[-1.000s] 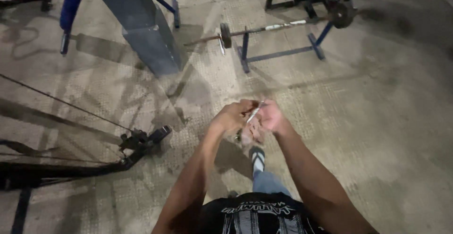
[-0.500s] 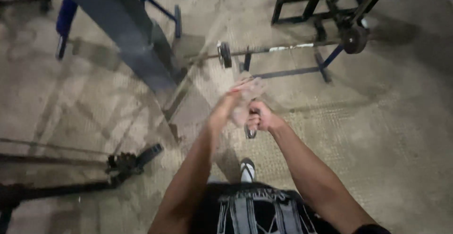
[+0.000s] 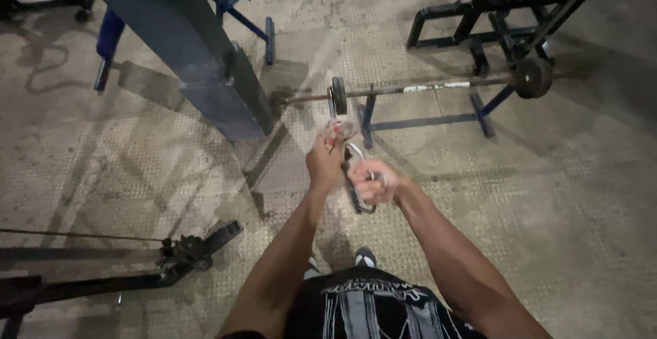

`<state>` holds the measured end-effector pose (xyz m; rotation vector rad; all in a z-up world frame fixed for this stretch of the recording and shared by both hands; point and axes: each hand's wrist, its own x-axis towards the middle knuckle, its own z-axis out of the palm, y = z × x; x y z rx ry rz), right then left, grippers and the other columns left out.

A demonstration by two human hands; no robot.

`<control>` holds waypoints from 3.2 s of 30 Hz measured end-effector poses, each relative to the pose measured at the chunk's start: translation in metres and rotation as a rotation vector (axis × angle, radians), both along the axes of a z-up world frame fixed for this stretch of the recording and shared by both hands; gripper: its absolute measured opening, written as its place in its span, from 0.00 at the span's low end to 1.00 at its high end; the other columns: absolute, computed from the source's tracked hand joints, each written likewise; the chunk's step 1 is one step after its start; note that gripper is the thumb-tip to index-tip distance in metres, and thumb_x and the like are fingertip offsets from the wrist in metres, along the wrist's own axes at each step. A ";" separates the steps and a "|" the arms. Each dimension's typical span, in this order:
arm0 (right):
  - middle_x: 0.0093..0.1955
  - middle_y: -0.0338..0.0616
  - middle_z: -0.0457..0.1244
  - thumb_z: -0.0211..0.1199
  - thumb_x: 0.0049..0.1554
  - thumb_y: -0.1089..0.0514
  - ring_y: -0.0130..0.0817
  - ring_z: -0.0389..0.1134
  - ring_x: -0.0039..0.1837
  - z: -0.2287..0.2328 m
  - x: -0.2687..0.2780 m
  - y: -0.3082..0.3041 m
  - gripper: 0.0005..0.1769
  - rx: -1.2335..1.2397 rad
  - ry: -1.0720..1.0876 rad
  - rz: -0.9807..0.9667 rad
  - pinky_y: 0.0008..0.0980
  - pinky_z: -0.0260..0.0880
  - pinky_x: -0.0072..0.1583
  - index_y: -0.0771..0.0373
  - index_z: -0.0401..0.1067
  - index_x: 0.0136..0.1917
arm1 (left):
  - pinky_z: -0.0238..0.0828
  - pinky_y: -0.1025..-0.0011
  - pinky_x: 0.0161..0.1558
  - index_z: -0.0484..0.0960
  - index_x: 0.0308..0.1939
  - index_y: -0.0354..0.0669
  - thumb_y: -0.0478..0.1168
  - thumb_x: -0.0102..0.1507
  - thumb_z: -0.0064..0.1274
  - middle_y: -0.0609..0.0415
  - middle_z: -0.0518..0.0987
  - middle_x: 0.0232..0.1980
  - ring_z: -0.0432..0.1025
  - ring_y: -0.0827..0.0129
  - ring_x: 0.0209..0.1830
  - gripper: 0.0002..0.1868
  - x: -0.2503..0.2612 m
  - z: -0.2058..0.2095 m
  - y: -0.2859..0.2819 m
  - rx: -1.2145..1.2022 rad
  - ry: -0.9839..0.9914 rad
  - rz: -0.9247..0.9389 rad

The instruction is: Cleaning and wiping down various gym weights and attachments using a cloth.

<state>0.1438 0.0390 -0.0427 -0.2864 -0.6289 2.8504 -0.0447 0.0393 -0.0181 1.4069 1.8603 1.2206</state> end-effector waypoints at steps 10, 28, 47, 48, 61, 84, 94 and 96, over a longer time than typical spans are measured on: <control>0.22 0.36 0.53 0.50 0.60 0.54 0.26 0.51 0.24 0.015 0.012 0.012 0.11 -0.235 0.323 0.074 0.30 0.53 0.30 0.60 0.58 0.37 | 0.75 0.51 0.35 0.76 0.57 0.45 0.72 0.68 0.26 0.47 0.79 0.37 0.75 0.55 0.31 0.39 -0.008 -0.051 -0.021 -0.393 -1.420 -0.278; 0.23 0.34 0.53 0.50 0.61 0.52 0.26 0.52 0.25 -0.003 0.029 0.021 0.13 -0.161 0.386 0.048 0.31 0.50 0.33 0.57 0.57 0.37 | 0.73 0.53 0.49 0.63 0.73 0.39 0.34 0.61 0.55 0.32 0.73 0.61 0.73 0.37 0.52 0.36 0.029 -0.092 0.004 0.167 0.132 -0.188; 0.44 0.50 0.68 0.48 0.63 0.42 0.35 0.67 0.34 -0.052 -0.063 0.100 0.26 -0.220 -0.123 -0.172 0.28 0.69 0.29 0.60 0.67 0.67 | 0.73 0.68 0.42 0.80 0.43 0.41 0.42 0.68 0.49 0.54 0.80 0.39 0.76 0.68 0.38 0.09 -0.032 -0.063 0.069 -0.208 -1.370 -0.428; 0.41 0.47 0.68 0.47 0.63 0.40 0.37 0.67 0.32 -0.066 -0.074 0.114 0.29 -0.021 -0.350 -0.252 0.33 0.68 0.28 0.63 0.66 0.64 | 0.72 0.68 0.42 0.79 0.43 0.41 0.41 0.69 0.49 0.54 0.79 0.39 0.76 0.68 0.38 0.08 -0.044 -0.087 0.087 -0.131 -1.440 -0.381; 0.37 0.44 0.69 0.53 0.57 0.55 0.38 0.71 0.38 -0.226 -0.271 0.336 0.13 -0.144 -0.638 -0.548 0.39 0.74 0.41 0.64 0.77 0.46 | 0.75 0.68 0.36 0.81 0.45 0.44 0.41 0.65 0.52 0.59 0.80 0.35 0.75 0.70 0.32 0.08 -0.209 -0.185 0.339 -0.308 -1.400 0.154; 0.45 0.44 0.69 0.58 0.64 0.57 0.32 0.66 0.45 -0.534 -0.360 0.555 0.10 -0.076 -0.809 -0.980 0.30 0.65 0.46 0.67 0.73 0.51 | 0.55 0.73 0.23 0.80 0.37 0.52 0.48 0.61 0.62 0.64 0.71 0.26 0.62 0.76 0.21 0.08 -0.292 -0.443 0.675 -0.552 -1.125 -0.076; 0.49 0.50 0.70 0.52 0.60 0.64 0.36 0.71 0.49 -0.500 -0.251 0.539 0.13 -0.177 -0.845 -1.233 0.35 0.72 0.53 0.70 0.77 0.51 | 0.73 0.68 0.33 0.82 0.43 0.47 0.46 0.57 0.60 0.62 0.77 0.35 0.71 0.71 0.33 0.13 -0.171 -0.429 0.698 -0.702 -1.072 -0.173; 0.51 0.44 0.71 0.51 0.60 0.62 0.31 0.73 0.52 -0.455 -0.246 0.546 0.11 -0.463 -0.873 -1.205 0.38 0.74 0.53 0.65 0.74 0.49 | 0.77 0.63 0.35 0.81 0.43 0.45 0.45 0.57 0.60 0.59 0.78 0.36 0.73 0.66 0.35 0.14 -0.167 -0.447 0.699 -0.722 -1.114 -0.141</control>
